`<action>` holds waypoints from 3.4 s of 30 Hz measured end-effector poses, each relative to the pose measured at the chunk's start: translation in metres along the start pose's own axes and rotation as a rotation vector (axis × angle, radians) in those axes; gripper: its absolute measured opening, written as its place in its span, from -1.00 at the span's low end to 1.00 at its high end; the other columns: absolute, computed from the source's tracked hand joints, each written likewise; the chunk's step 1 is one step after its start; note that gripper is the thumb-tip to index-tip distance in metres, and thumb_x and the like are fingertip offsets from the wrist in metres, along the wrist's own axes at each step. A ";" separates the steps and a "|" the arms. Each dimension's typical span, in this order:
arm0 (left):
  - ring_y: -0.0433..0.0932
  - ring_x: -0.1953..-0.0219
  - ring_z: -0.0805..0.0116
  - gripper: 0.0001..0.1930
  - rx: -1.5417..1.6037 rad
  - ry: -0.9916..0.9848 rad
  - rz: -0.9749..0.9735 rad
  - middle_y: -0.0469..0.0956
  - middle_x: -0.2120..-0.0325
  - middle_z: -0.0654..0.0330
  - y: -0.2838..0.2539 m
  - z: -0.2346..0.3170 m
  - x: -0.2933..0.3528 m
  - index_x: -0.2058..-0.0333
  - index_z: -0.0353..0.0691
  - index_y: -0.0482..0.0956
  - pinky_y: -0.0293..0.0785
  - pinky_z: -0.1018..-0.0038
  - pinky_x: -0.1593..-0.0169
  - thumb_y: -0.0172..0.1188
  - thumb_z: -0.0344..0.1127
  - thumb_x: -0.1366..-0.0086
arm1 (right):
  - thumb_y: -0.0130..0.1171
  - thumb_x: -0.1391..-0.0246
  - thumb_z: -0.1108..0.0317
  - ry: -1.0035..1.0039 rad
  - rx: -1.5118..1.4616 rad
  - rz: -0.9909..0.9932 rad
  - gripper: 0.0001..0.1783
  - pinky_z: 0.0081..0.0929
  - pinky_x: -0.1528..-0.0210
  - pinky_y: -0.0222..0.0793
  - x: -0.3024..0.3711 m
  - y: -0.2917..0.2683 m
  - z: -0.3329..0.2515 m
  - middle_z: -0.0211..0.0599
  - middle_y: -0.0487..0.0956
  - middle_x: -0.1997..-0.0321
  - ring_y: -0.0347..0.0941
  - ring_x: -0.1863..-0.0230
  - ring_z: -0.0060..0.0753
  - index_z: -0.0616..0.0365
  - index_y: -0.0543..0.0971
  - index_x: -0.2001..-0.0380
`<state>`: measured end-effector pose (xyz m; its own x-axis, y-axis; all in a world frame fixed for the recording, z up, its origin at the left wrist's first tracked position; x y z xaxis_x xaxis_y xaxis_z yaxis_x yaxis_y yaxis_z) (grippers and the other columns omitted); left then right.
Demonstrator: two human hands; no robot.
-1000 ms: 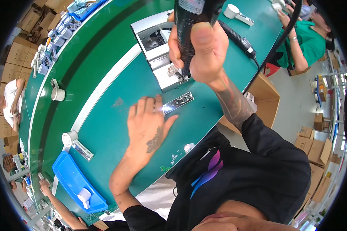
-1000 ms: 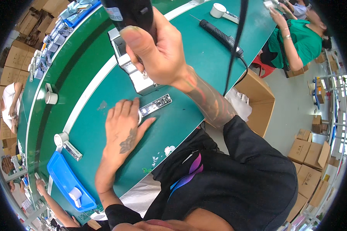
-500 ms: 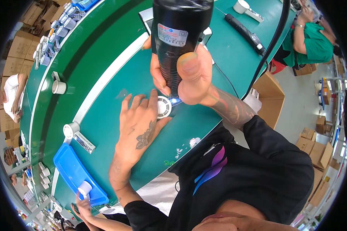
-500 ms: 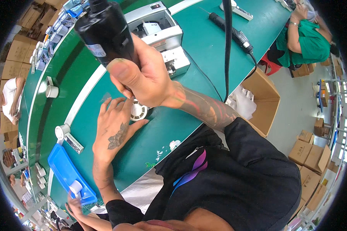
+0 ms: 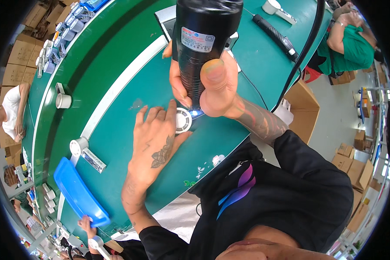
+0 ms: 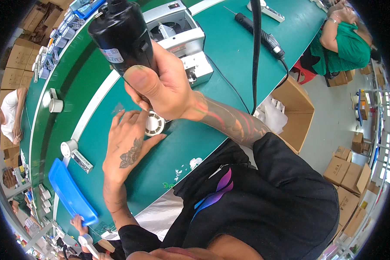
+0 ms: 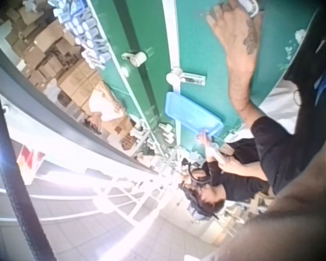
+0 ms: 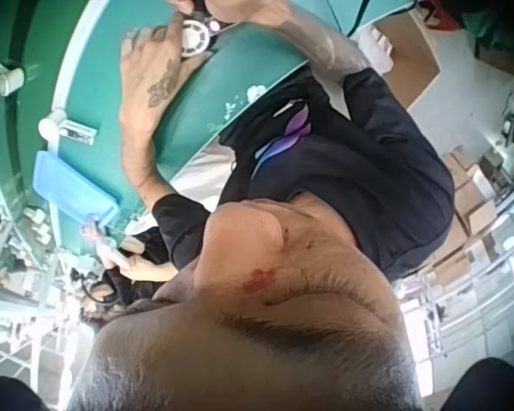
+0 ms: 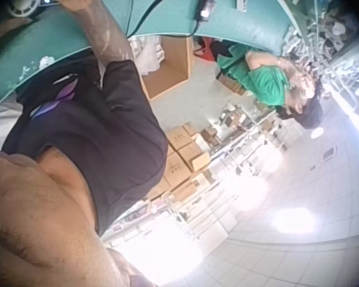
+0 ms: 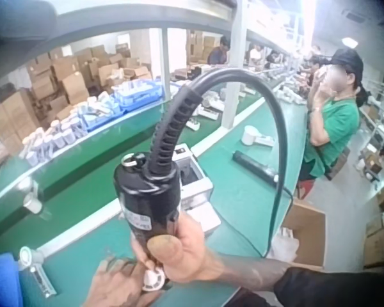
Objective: Fasten small electronic components onto a metal strip using an electric screwdriver on an assembly line.
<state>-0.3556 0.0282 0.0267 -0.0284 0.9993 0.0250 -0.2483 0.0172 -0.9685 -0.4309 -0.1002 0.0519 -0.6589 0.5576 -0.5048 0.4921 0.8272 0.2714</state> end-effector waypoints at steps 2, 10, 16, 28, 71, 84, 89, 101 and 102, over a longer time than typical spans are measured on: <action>0.56 0.05 0.10 -0.34 0.013 0.009 0.002 0.62 0.29 -0.03 -0.002 0.000 0.000 -0.08 -0.45 0.46 0.28 0.13 -0.21 0.40 -0.12 -0.11 | -0.02 -0.15 -0.46 0.009 -0.014 -0.011 0.00 -0.63 0.67 0.23 0.001 0.000 0.001 -0.29 0.44 0.61 0.27 0.73 -0.64 0.51 0.33 0.00; 0.54 0.04 0.03 -0.53 0.000 -0.008 -0.026 0.62 0.23 0.06 -0.004 0.002 0.003 0.13 -0.28 0.58 0.35 0.19 -0.12 0.42 -0.07 -0.11 | 0.33 -0.14 -0.09 -0.097 -0.060 -0.108 -0.32 -0.61 0.39 0.37 0.015 0.007 0.008 -0.36 0.58 0.45 0.41 0.44 -0.68 0.38 0.43 0.06; 0.54 0.04 0.00 -0.50 0.057 -0.036 -0.001 0.63 0.21 0.04 -0.003 0.001 -0.002 0.08 -0.24 0.58 0.39 0.20 -0.04 0.45 -0.07 -0.07 | 0.30 -0.01 -0.32 0.112 -0.186 -0.107 -0.12 -0.52 0.50 0.39 0.022 -0.012 -0.001 -0.20 0.55 0.50 0.45 0.54 -0.49 0.39 0.41 0.05; 0.58 0.10 0.05 -0.34 0.003 -0.050 0.036 0.64 0.26 -0.05 0.001 0.008 -0.001 -0.03 -0.42 0.54 0.39 0.24 -0.02 0.45 -0.05 -0.07 | -0.10 -0.12 -0.54 -0.235 0.367 0.164 0.02 -0.61 0.68 0.25 -0.025 -0.037 -0.054 -0.27 0.44 0.63 0.32 0.73 -0.57 0.45 0.35 0.04; 0.64 0.16 0.05 -0.57 0.127 -0.204 -0.198 0.66 0.29 0.02 -0.040 -0.031 0.025 0.11 -0.09 0.68 0.48 0.19 0.01 0.37 0.00 -0.09 | -0.21 -0.12 -0.60 0.029 -0.825 -0.144 -0.12 -0.40 0.72 0.26 0.008 -0.032 -0.025 -0.36 0.34 0.63 0.24 0.76 -0.48 0.10 0.29 0.08; 0.55 -0.13 -0.02 -0.13 0.249 -1.100 0.143 0.60 -0.04 -0.02 -0.059 -0.310 -0.007 -0.24 -0.07 0.44 0.35 0.19 -0.23 0.13 0.44 -0.11 | -0.45 -0.21 -0.55 0.147 -0.674 0.107 -0.06 -0.53 0.75 0.22 0.014 -0.026 -0.011 -0.37 0.28 0.68 0.20 0.80 -0.53 0.22 0.28 -0.02; 0.30 -0.35 -0.03 0.05 0.008 -0.947 -0.230 0.29 -0.31 -0.18 -0.080 -0.292 0.062 -0.42 -0.21 0.07 0.20 0.21 -0.38 0.26 0.30 -0.11 | -0.42 -0.32 -0.42 0.108 -0.605 0.084 -0.15 -0.59 0.78 0.17 0.010 -0.047 -0.025 -0.44 0.26 0.64 0.15 0.80 -0.63 0.25 0.27 -0.08; 0.68 0.34 0.22 -0.50 0.522 -0.950 -0.160 0.65 0.33 -0.03 -0.032 -0.150 0.076 0.01 -0.36 0.61 0.66 0.41 0.33 0.23 -0.02 -0.27 | -0.36 -0.30 -0.42 -0.062 -0.660 0.007 -0.17 -0.56 0.75 0.23 -0.003 -0.093 -0.059 -0.35 0.31 0.59 0.18 0.78 -0.59 0.16 0.24 -0.17; 0.68 0.39 0.23 -0.51 0.552 -0.910 -0.148 0.66 0.40 -0.02 -0.029 -0.127 0.065 0.03 -0.36 0.62 0.63 0.41 0.39 0.19 -0.01 -0.30 | -0.38 -0.27 -0.48 -0.096 -0.511 0.112 -0.12 -0.56 0.75 0.22 0.000 -0.088 -0.063 -0.38 0.29 0.63 0.17 0.79 -0.58 0.16 0.25 -0.15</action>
<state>-0.2276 0.0972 0.0250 -0.6161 0.5837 0.5288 -0.7051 -0.1095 -0.7006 -0.5103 -0.1690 0.0798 -0.5516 0.6553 -0.5162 0.2008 0.7049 0.6803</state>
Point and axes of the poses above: each hand's wrist, its own x-axis away from the middle knuckle, its own y-axis out of the palm, z = x × y, the point moved 4 cm from there along -x, towards the middle knuckle
